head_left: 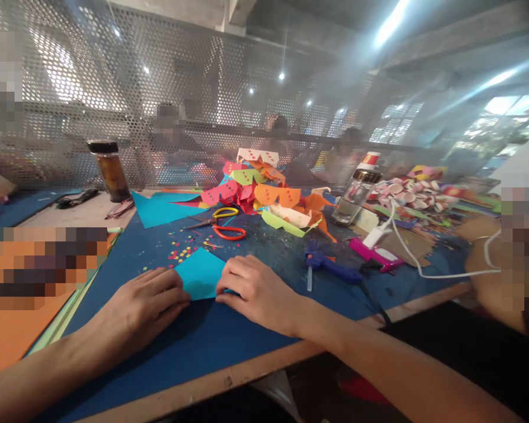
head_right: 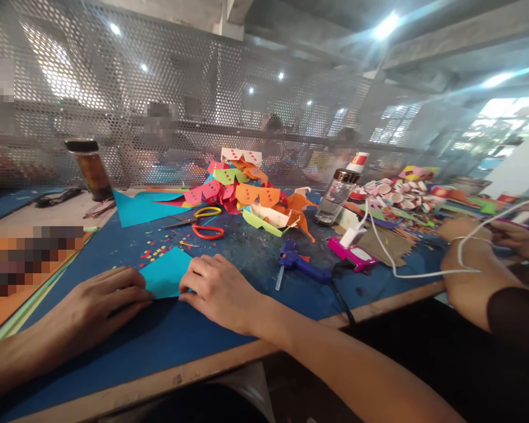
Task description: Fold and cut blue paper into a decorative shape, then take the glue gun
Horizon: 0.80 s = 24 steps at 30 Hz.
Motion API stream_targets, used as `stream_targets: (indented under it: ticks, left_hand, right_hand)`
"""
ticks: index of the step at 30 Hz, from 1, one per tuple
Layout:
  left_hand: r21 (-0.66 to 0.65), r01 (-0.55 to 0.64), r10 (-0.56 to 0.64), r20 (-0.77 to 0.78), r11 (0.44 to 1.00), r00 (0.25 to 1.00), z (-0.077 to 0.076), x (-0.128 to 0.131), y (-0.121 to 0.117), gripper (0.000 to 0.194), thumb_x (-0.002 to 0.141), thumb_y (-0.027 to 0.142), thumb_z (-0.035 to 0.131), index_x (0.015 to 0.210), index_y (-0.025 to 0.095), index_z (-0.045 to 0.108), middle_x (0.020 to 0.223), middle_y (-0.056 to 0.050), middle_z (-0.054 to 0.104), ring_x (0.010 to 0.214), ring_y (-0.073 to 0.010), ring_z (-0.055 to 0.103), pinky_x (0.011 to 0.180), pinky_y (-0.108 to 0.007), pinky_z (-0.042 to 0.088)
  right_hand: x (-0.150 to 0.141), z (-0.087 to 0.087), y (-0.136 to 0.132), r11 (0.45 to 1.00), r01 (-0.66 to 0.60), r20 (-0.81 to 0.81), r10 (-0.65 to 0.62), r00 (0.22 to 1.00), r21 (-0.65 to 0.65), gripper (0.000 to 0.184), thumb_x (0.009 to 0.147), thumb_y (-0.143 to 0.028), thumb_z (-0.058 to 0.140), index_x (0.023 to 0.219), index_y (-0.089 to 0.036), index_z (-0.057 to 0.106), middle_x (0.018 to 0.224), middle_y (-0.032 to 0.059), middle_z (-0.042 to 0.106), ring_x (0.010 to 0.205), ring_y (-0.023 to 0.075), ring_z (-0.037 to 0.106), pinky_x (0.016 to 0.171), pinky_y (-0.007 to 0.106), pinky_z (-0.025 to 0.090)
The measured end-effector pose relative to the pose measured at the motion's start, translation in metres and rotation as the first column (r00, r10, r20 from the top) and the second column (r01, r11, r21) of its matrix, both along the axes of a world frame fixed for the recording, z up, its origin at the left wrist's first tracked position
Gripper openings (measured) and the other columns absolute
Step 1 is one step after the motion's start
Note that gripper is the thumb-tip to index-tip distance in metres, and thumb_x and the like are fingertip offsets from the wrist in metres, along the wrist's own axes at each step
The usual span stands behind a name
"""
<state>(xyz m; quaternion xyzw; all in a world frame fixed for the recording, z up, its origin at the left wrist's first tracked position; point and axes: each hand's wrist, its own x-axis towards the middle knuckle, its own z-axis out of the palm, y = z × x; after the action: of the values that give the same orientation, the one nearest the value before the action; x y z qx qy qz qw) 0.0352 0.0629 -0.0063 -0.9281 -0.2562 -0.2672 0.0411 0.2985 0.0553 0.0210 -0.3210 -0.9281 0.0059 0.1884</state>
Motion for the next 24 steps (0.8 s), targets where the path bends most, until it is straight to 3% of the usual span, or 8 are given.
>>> stream_targets:
  ticks: [7, 17, 24]
  left_hand:
    - [-0.203, 0.037, -0.031, 0.034, 0.979, 0.999, -0.0035, -0.0040, -0.0009, 0.015, 0.101, 0.023, 0.048, 0.099, 0.024, 0.063, 0.091, 0.000, 0.065, 0.083, -0.0147, 0.062, 0.077, -0.026, 0.047]
    - [-0.402, -0.073, 0.099, 0.045, 0.913, 0.994, -0.0014, -0.0076, -0.0018, 0.019, 0.099, 0.027, 0.050, 0.086, 0.024, 0.064, 0.084, 0.001, 0.064, 0.075, -0.0143, 0.062, 0.070, -0.026, 0.048]
    - [-0.455, -0.130, 0.169, 0.045, 0.881, 0.985, 0.0010, -0.0068, 0.0008, 0.021, 0.097, 0.032, 0.052, 0.083, 0.023, 0.065, 0.080, 0.001, 0.065, 0.070, -0.0146, 0.061, 0.068, -0.027, 0.047]
  right_hand:
    - [-0.0010, -0.0040, 0.0013, 1.000, -0.003, 0.005, 0.003, 1.000, -0.027, 0.014, 0.095, -0.029, 0.063, 0.088, -0.017, 0.067, 0.094, 0.0034, 0.068, 0.088, 0.0166, 0.058, 0.079, 0.030, 0.038]
    - [-0.0017, -0.0066, -0.0003, 0.997, 0.053, 0.020, -0.052, 0.998, -0.053, 0.017, 0.099, -0.030, 0.057, 0.090, -0.017, 0.065, 0.095, 0.0038, 0.066, 0.089, 0.0165, 0.058, 0.081, 0.032, 0.039]
    - [-0.0034, -0.0073, -0.0014, 0.993, 0.107, 0.041, -0.105, 0.994, -0.048, 0.016, 0.099, -0.029, 0.057, 0.090, -0.017, 0.061, 0.095, 0.0035, 0.066, 0.089, 0.0168, 0.057, 0.082, 0.033, 0.037]
